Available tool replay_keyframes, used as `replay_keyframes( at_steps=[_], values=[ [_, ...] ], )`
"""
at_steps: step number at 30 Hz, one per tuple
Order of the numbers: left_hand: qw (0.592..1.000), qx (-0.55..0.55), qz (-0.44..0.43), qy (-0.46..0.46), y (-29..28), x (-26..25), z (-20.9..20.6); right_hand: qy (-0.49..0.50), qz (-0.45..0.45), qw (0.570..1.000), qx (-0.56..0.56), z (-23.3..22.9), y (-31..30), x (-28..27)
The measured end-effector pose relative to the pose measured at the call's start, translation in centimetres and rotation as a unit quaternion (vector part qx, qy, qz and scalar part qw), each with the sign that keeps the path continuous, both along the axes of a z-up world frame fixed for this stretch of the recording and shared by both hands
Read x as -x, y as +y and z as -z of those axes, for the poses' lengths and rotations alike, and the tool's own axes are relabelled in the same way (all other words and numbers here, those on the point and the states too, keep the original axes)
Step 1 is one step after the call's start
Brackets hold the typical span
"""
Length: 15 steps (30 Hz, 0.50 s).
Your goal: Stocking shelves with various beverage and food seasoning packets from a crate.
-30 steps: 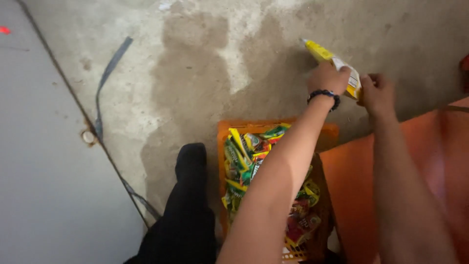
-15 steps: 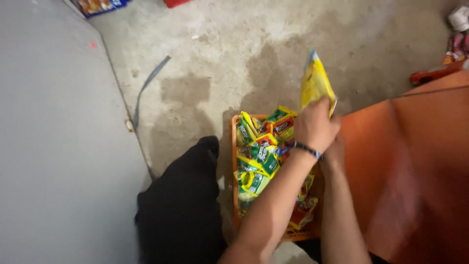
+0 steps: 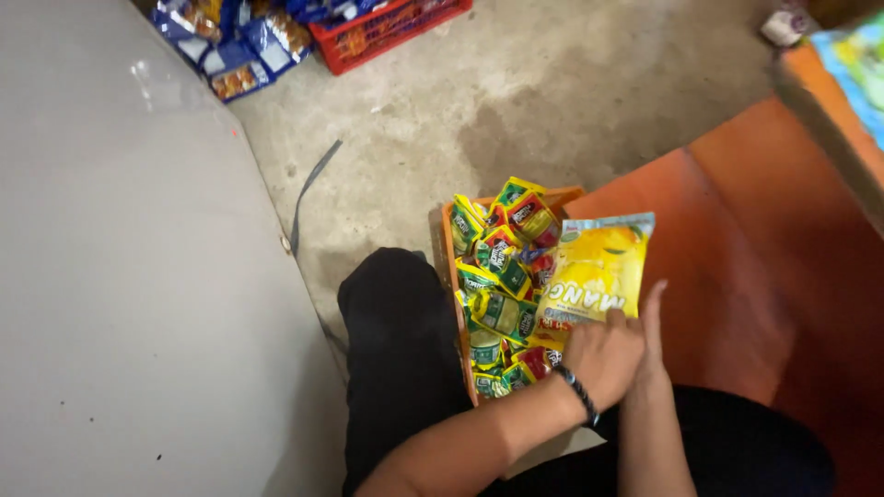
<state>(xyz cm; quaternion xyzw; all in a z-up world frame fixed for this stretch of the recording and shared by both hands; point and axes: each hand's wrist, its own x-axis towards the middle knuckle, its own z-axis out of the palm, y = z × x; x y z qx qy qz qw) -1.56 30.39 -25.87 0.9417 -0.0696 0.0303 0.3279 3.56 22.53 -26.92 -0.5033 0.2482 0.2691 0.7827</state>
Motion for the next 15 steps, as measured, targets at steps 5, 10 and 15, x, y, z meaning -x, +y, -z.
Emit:
replay_keyframes(
  at_steps=[5, 10, 15],
  values=[
    [0.988, 0.107, 0.087, 0.065, 4.7, 0.0, -7.3, -0.037, 0.036, 0.997, -0.063, -1.5, -2.1, 1.1],
    [0.961, 0.253, -0.007, -0.111, 9.4, -4.9, -5.3, -0.137, 0.08, 0.983, -0.09, -5.1, -2.8, 1.3],
    [0.675, 0.683, 0.063, 0.27, 9.0, -4.8, -1.8, -0.098, -0.011, 0.981, -0.169, -5.6, -4.7, 0.9]
  ],
)
